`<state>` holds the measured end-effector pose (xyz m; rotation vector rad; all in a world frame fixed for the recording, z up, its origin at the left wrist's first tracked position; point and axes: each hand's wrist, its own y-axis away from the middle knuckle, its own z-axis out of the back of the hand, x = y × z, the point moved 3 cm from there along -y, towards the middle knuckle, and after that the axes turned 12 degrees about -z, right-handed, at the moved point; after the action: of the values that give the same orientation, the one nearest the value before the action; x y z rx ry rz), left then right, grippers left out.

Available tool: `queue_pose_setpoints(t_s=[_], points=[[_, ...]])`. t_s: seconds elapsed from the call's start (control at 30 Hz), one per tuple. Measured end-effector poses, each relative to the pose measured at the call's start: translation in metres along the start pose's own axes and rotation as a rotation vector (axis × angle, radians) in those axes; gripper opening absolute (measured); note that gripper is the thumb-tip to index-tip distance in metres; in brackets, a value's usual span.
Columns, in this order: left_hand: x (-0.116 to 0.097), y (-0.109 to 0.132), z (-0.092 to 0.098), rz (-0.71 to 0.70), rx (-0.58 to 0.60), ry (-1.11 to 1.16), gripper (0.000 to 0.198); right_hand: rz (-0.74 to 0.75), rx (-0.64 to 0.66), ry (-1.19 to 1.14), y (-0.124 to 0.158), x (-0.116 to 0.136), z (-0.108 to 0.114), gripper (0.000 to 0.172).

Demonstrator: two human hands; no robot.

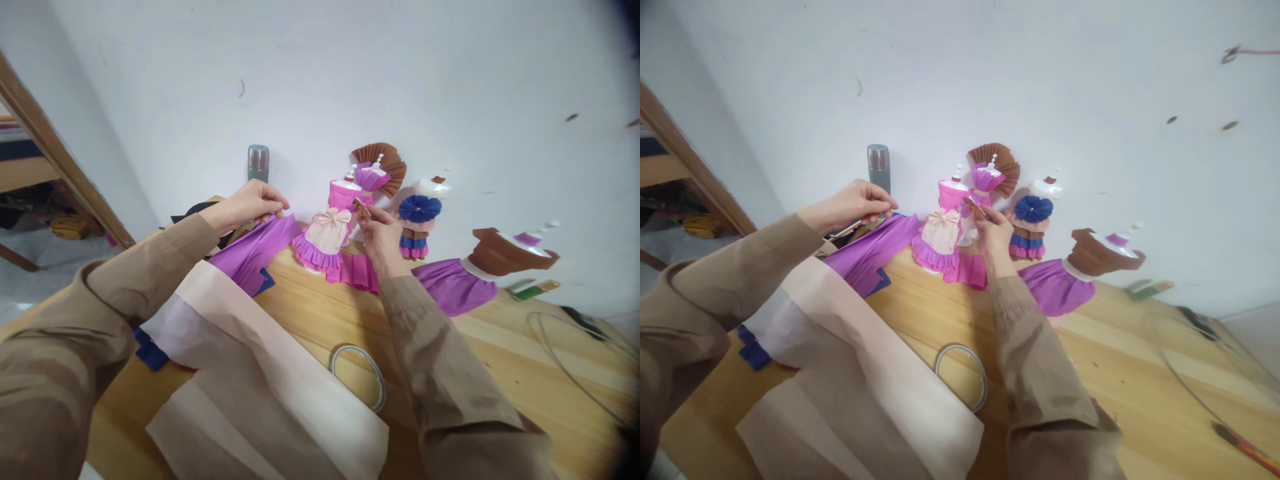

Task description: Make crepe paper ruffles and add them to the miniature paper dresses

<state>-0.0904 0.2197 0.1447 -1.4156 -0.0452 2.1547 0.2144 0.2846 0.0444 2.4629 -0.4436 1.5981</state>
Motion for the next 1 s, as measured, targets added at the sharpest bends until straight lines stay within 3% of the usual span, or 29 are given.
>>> queue_pose_setpoints(t_s=[0.2,0.33,0.43,0.6,0.73,0.87,1.0], points=[[-0.011,0.006,-0.005,0.042,-0.032,0.032,0.012,-0.036,-0.047,0.017,0.011,0.002,0.003,0.014],[-0.028,0.019,-0.018,0.032,0.003,0.033,0.014,-0.027,-0.061,0.039,0.036,0.011,0.01,0.018],[-0.039,0.03,-0.036,0.009,0.091,0.015,0.017,-0.01,-0.029,0.065,0.068,0.023,0.016,0.028],[-0.047,0.049,-0.081,0.068,0.213,0.057,0.02,-0.037,0.035,0.127,0.137,0.042,0.027,0.024],[-0.05,0.059,-0.113,0.101,0.215,0.338,0.026,-0.135,0.096,0.191,0.184,0.047,0.033,0.027],[-0.044,0.063,-0.137,0.173,0.285,0.624,0.021,-0.243,0.205,0.269,0.211,0.046,0.033,0.032],[-0.033,0.063,-0.15,0.267,0.228,0.694,0.01,-0.269,0.251,0.281,0.219,0.044,0.034,0.034]])
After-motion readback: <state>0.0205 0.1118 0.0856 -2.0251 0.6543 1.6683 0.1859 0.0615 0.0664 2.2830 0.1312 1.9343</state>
